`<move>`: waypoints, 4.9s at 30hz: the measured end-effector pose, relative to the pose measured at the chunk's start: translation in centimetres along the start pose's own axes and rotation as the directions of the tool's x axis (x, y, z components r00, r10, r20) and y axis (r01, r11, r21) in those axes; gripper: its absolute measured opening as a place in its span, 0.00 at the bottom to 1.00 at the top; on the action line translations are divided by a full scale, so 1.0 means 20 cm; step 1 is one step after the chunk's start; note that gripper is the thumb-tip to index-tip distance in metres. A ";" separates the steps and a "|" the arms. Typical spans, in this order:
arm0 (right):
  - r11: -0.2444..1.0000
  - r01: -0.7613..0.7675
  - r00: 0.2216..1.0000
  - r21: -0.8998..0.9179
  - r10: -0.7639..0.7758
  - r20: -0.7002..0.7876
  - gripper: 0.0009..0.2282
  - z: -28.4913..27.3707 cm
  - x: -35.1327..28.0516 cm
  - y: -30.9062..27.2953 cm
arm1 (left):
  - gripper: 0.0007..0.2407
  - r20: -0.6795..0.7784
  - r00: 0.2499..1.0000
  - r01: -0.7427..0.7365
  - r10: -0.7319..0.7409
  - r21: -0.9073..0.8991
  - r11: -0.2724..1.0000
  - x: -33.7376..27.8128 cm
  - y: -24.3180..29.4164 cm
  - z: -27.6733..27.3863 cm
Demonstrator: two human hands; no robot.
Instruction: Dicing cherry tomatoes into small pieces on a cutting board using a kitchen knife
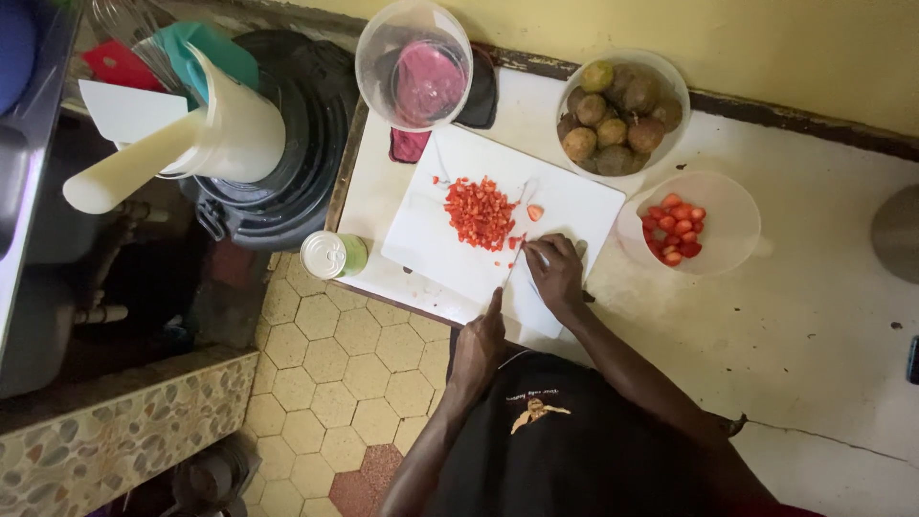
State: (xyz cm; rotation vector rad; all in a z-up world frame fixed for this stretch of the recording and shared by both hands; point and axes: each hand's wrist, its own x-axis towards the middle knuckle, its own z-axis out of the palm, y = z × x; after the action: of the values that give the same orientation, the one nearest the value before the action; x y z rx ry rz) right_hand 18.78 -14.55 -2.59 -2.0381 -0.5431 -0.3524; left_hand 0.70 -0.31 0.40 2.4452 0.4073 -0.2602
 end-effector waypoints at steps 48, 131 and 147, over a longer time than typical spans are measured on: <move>0.991 -0.012 0.998 -0.130 0.018 0.052 0.10 0.01 -0.04 0.11 | 0.23 -0.049 0.998 0.023 -0.043 -0.347 0.938 0.00 0.23 -0.23; 0.978 -0.020 0.959 -0.206 0.077 0.274 0.11 -0.01 0.00 0.16 | 0.23 -0.156 0.987 0.002 -0.043 -0.250 0.968 0.00 0.08 -0.17; 0.983 0.035 0.998 -0.180 -0.023 0.067 0.10 0.08 -0.05 0.08 | 0.22 -0.126 0.992 -0.038 0.002 -0.283 0.958 0.02 0.15 -0.21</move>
State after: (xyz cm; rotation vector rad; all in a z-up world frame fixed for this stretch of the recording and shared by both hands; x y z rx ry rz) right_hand 18.81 -14.12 -4.91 -2.2252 -0.5991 -0.3661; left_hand 2.49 0.13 5.19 2.1861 0.4415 -0.0360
